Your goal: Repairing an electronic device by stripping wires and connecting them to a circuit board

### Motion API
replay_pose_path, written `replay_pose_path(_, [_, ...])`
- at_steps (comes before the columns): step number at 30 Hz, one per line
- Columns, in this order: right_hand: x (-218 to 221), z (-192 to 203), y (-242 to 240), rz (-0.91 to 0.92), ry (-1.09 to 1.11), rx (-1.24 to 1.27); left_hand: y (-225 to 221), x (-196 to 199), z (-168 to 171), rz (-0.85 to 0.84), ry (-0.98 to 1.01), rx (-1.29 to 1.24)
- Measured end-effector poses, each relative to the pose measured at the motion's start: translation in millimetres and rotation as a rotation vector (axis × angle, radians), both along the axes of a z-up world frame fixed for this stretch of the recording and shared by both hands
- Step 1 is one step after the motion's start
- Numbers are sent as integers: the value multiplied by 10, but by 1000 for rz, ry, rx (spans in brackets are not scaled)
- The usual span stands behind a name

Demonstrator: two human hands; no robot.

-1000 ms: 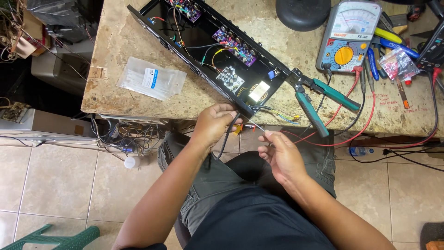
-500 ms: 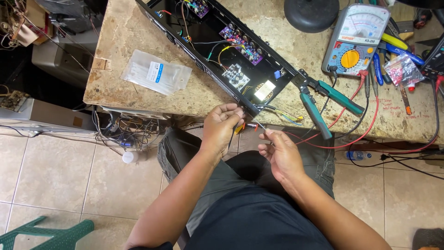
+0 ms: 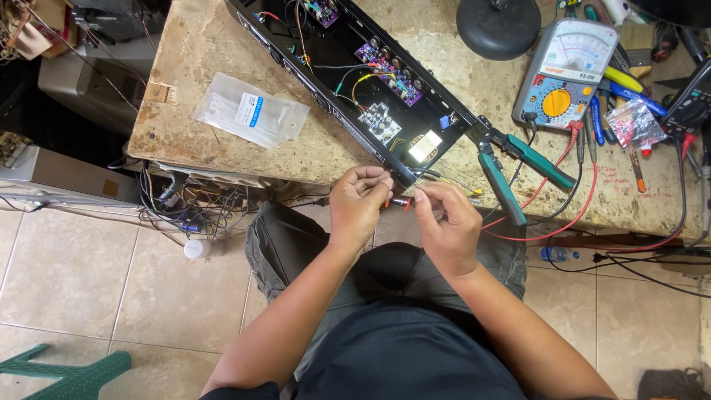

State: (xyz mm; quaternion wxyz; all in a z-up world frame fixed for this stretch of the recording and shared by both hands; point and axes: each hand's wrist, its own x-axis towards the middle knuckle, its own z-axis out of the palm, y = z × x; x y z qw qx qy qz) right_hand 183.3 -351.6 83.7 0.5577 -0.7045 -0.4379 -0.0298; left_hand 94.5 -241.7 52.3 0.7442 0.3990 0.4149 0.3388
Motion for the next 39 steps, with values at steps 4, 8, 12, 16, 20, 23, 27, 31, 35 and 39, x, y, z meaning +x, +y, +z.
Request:
replay_pose_path(4, [-53,51,80,23,-190,-24,-9,16,-84,8,-44,-15])
replay_pose_path(8, [-40,-44,78,25,-368,-16,-44,37,-127,39,-72,-4])
replay_pose_path(12, [-88,13,124,-11,-446,-14,-55,44,-124,48,-87,3])
replay_pose_path(16, [-48,74,181,-71,-631,-37,-71,30,-69,54,-83,42])
replay_pose_path(20, [-1,142,251,-87,-870,-107,-81,68,-165,64,-75,87])
replay_pose_path(23, [-11,198,341,-28,-761,-86,-83,12,-3,66,-54,95])
replay_pose_path(27, [-18,259,382,46,-752,-49,-93,9,-17,68,-59,101])
replay_pose_path(31, [-38,219,359,54,-774,-61,-61,14,-108,53,-61,123])
replay_pose_path(35, [-49,213,278,1,-902,-164,-62,29,-175,36,-59,173])
replay_pose_path(39, [-55,186,226,-68,-996,-299,-60,21,-195,33,-71,175])
